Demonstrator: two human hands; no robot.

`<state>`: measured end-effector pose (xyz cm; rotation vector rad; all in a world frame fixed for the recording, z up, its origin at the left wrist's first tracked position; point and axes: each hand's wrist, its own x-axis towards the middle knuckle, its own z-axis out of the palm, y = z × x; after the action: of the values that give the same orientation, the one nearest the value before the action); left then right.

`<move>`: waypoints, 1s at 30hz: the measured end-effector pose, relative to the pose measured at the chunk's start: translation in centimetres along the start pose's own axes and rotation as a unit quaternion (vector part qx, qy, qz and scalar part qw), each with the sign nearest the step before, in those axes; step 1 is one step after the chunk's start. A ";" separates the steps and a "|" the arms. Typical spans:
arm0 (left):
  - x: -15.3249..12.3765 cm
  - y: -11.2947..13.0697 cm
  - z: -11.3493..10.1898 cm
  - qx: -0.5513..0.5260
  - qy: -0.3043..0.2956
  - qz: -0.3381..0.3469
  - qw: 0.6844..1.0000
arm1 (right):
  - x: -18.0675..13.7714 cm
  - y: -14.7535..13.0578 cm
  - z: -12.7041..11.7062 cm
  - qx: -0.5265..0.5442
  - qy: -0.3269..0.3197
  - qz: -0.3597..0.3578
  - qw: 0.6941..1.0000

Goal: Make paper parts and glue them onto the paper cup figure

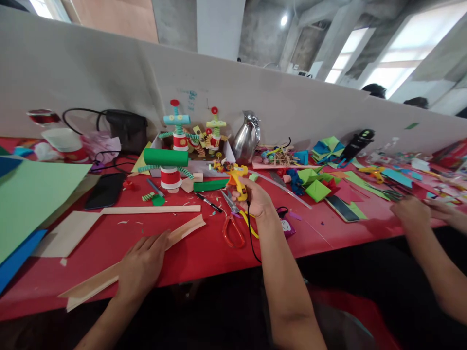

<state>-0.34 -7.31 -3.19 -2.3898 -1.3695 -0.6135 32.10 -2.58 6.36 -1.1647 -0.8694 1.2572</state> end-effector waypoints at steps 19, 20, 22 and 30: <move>-0.2 0.8 -0.5 -0.032 0.002 -0.019 0.999 | -12.4 6.9 3.0 -0.314 -0.001 0.032 0.949; -0.2 0.8 -0.5 -0.034 0.005 -0.017 0.999 | -12.4 7.0 3.0 -0.338 -0.012 0.025 0.941; -0.3 0.8 -0.5 -0.039 0.009 -0.013 0.999 | -12.2 7.1 3.1 -0.385 -0.024 -0.004 0.922; -0.4 0.8 -0.4 -0.017 0.048 0.003 0.999 | -12.2 7.8 4.2 -0.493 0.018 -0.078 0.866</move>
<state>0.12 -8.16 -3.07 -2.3565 -1.3217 -0.7450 24.36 -14.42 1.13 -1.8411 -1.6303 0.6045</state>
